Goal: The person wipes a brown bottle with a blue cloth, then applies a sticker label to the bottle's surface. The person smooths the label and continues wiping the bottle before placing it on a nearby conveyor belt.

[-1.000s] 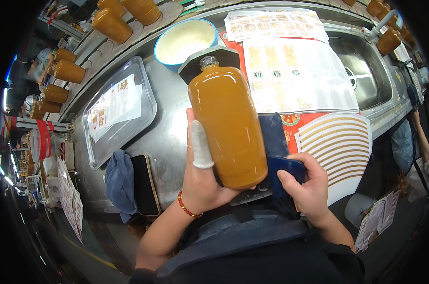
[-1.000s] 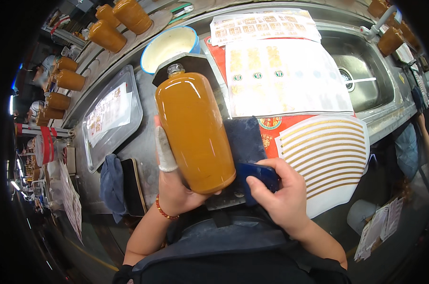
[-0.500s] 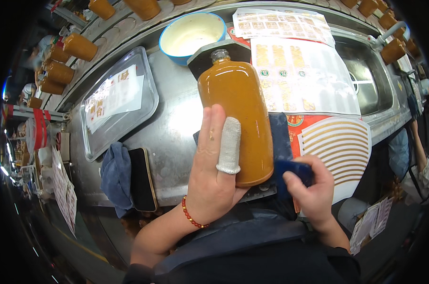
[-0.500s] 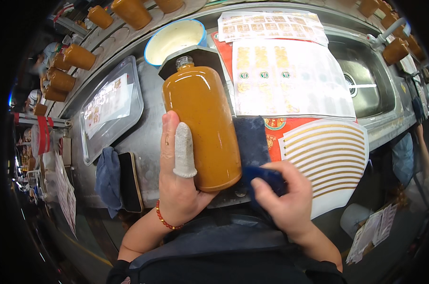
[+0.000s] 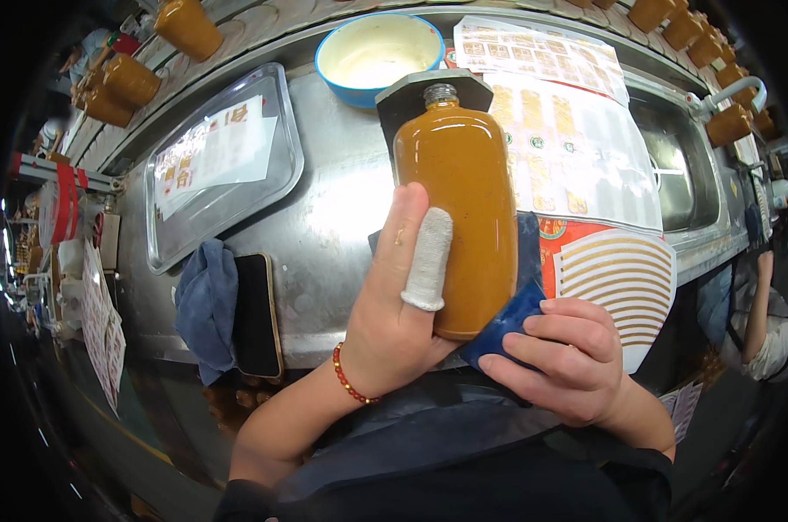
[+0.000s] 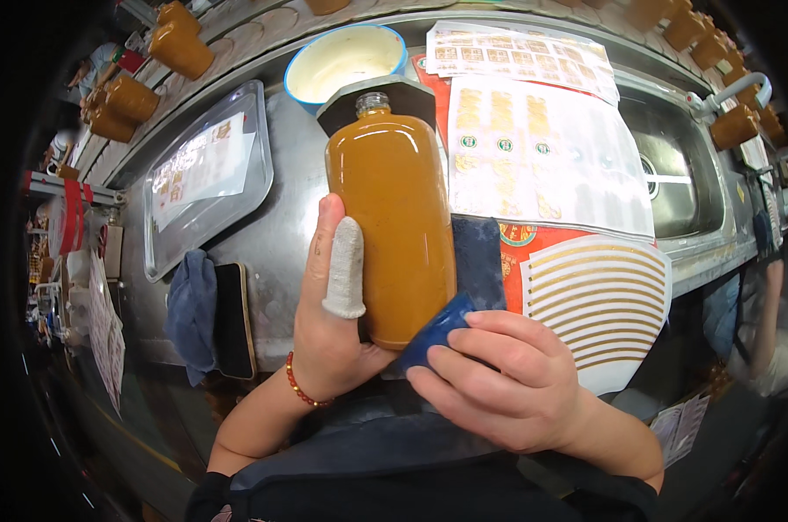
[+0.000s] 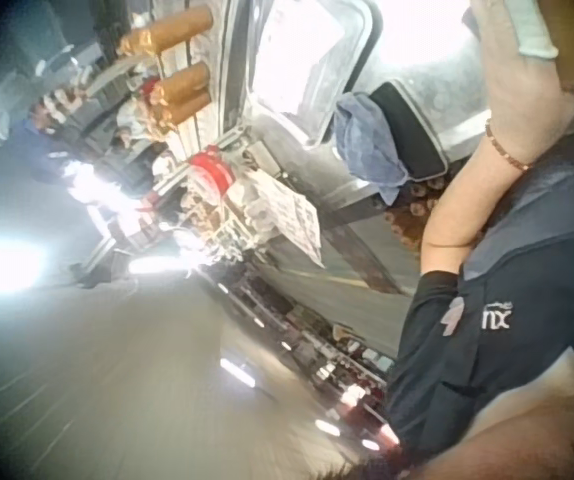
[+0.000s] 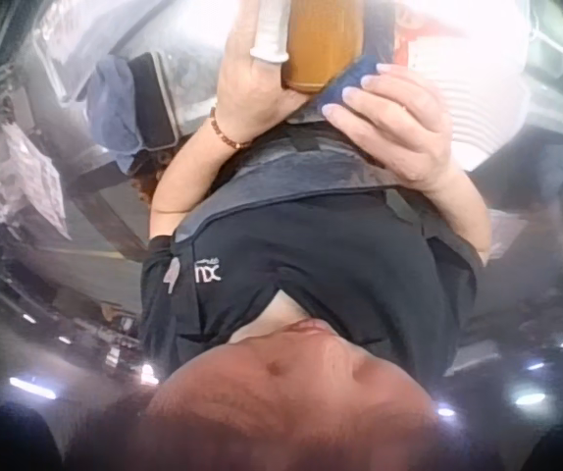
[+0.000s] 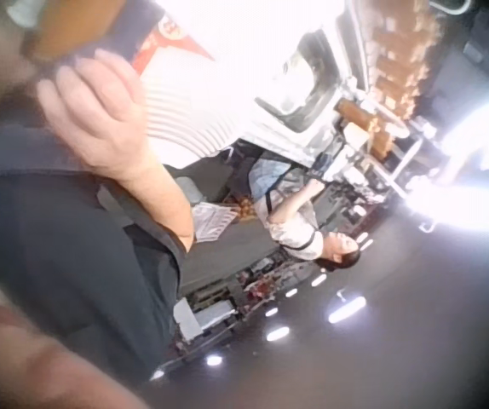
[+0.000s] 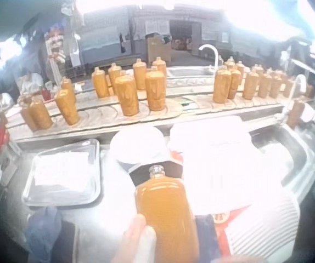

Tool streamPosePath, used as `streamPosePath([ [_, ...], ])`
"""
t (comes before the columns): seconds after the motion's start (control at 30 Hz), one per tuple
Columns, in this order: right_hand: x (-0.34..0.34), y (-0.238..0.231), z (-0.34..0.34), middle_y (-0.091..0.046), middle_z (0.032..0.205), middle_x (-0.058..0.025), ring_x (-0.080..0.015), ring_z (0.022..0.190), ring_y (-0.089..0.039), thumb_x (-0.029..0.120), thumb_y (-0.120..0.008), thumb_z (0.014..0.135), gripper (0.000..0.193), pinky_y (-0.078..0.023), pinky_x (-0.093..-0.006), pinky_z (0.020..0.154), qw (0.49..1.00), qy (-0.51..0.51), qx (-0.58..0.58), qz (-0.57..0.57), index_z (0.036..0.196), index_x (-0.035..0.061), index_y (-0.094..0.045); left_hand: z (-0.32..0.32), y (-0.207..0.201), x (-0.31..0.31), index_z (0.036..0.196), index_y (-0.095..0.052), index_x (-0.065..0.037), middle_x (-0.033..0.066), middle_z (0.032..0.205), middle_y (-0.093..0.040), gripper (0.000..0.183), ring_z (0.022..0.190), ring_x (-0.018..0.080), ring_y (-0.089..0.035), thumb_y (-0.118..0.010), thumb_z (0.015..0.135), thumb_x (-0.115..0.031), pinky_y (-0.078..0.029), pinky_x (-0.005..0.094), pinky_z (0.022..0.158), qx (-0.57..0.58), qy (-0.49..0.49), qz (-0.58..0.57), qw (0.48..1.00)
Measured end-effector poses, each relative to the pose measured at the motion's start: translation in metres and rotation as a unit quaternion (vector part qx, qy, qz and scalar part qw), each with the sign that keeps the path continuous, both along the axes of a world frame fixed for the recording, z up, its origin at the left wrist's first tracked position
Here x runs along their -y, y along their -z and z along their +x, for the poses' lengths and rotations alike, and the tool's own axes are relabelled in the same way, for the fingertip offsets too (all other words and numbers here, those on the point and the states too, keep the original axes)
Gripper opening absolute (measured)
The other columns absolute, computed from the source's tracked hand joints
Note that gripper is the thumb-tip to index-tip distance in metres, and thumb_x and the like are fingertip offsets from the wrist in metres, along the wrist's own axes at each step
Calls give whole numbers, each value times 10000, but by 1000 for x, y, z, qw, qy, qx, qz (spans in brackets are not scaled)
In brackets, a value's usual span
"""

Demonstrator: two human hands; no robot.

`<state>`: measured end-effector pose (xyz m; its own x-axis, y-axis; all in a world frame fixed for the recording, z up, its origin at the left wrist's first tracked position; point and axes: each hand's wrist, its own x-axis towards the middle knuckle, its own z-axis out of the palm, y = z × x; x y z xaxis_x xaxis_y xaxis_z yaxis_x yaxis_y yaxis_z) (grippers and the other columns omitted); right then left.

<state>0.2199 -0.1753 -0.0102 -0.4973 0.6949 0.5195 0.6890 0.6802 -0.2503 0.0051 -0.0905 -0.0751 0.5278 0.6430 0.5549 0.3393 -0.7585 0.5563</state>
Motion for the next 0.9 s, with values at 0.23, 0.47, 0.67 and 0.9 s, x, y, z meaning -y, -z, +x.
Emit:
streamPosePath([
  [0.23,14,17,-2,-683,1037,7,-214,1005,-619,142,-744,717,294,-585,-382,879,999,28,-13,-28,997,163,-832,-30,10,2,1637,-140,51,356,1666,-169,1176,1525,504,-292,-908,799,-249,-344,473,1218,45,46,-113,992],
  [0.47,20,8,0,-694,1031,-7,-224,972,-616,136,-734,686,317,-574,-370,838,997,55,-29,-50,983,164,-840,-43,-2,7,1623,-145,69,348,1665,-165,1188,1529,494,-287,-912,788,-285,-349,466,1217,14,58,-166,984],
  [0.67,15,11,-20,-677,1009,-9,-230,961,-579,202,-734,734,274,-541,-388,852,999,21,-45,-14,983,175,-843,-24,-23,18,1596,-257,81,341,1665,-176,1140,1527,495,-294,-923,733,-250,-355,481,1214,-34,-25,-58,997],
  [0.9,29,22,-9,-679,994,-14,-219,911,-585,123,-726,681,343,-542,-328,803,992,105,-50,-54,1001,157,-844,-36,1,19,1619,-184,58,344,1647,-223,1154,1512,492,-324,-914,791,-275,-349,466,1217,23,9,-188,982],
])
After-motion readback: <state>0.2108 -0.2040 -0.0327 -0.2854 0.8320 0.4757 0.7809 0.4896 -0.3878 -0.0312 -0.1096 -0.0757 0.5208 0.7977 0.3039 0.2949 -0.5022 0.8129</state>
